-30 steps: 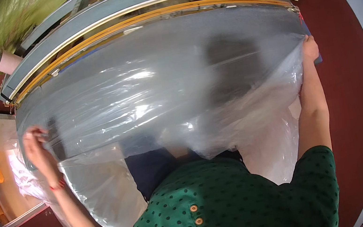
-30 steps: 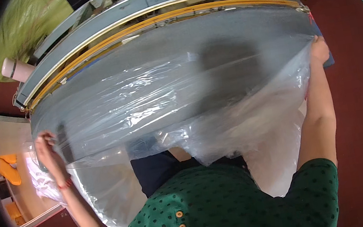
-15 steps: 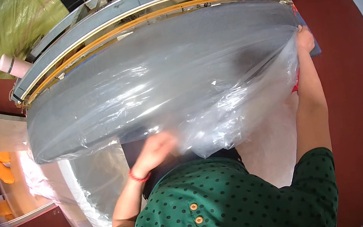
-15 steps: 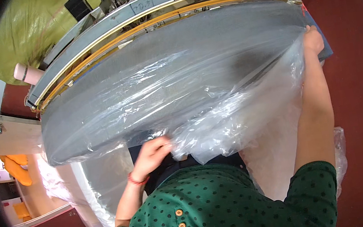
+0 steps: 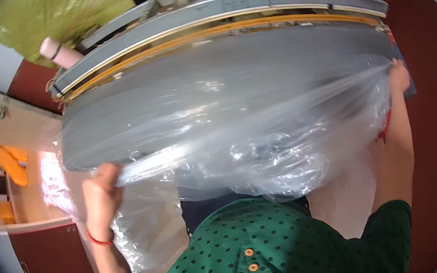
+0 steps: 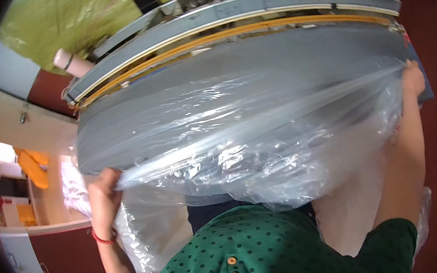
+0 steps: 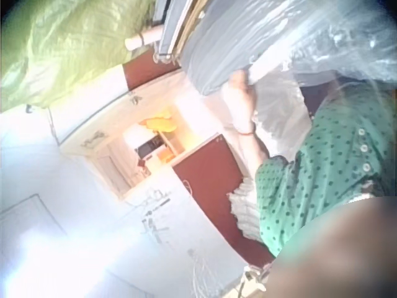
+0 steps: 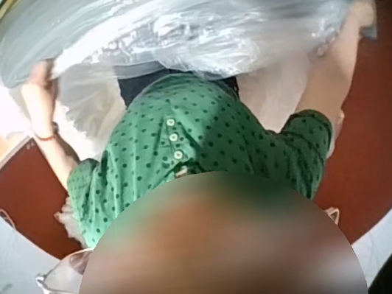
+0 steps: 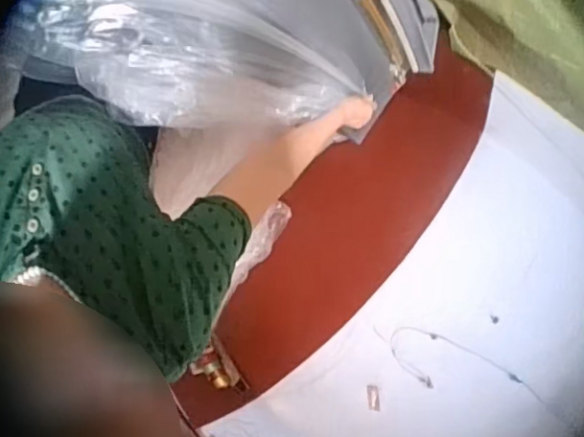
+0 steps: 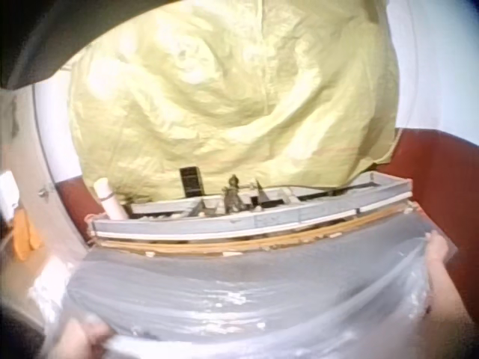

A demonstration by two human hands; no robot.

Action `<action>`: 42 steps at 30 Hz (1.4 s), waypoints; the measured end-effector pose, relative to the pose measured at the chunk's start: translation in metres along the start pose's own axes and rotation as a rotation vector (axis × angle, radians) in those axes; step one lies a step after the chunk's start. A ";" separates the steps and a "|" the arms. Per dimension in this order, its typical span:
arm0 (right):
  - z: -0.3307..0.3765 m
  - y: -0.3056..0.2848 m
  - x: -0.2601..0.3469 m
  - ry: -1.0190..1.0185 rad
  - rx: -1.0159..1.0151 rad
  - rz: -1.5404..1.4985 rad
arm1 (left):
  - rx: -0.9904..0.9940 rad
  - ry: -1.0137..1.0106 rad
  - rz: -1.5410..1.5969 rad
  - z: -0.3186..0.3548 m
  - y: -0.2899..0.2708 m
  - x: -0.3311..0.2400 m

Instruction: The person seals the edges of large plastic sheets by placing them into a heat-sealing machine and manually adjusting them.

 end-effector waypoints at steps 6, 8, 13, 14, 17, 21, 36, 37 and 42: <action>-0.002 0.001 -0.001 -0.018 -0.004 -0.021 | -0.390 -0.485 0.582 0.001 -0.136 0.111; -0.002 0.001 0.000 -0.031 -0.026 0.001 | -0.551 -0.222 0.061 -0.016 -0.153 0.104; -0.001 0.000 -0.001 -0.015 -0.039 -0.017 | -0.111 0.258 -0.248 -0.031 -0.029 0.078; 0.000 0.000 0.000 -0.022 -0.044 -0.014 | 0.116 0.160 -0.138 -0.027 0.006 0.088; -0.002 0.001 -0.001 -0.023 -0.052 -0.026 | 0.143 -0.190 0.096 -0.019 0.031 0.151; -0.005 0.005 -0.003 -0.021 0.033 0.031 | -0.001 -0.379 0.129 -0.008 0.016 0.195; -0.052 0.059 -0.099 0.181 0.111 -1.332 | -0.272 0.114 0.194 -0.136 0.080 0.105; -0.052 0.048 -0.112 0.112 0.157 -1.396 | -0.323 0.103 0.222 -0.139 0.082 0.105; -0.039 -0.028 -0.136 -0.199 0.241 -1.172 | -0.357 0.100 0.147 -0.142 0.090 0.105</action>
Point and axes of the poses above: each hand's wrist, its own z-axis away from the middle knuckle, its own y-axis out of the palm, x = y × z, the point moved 3 cm from there along -z, towards the middle knuckle, and after that the axes turned 14 degrees about z, right-handed, at the moved point
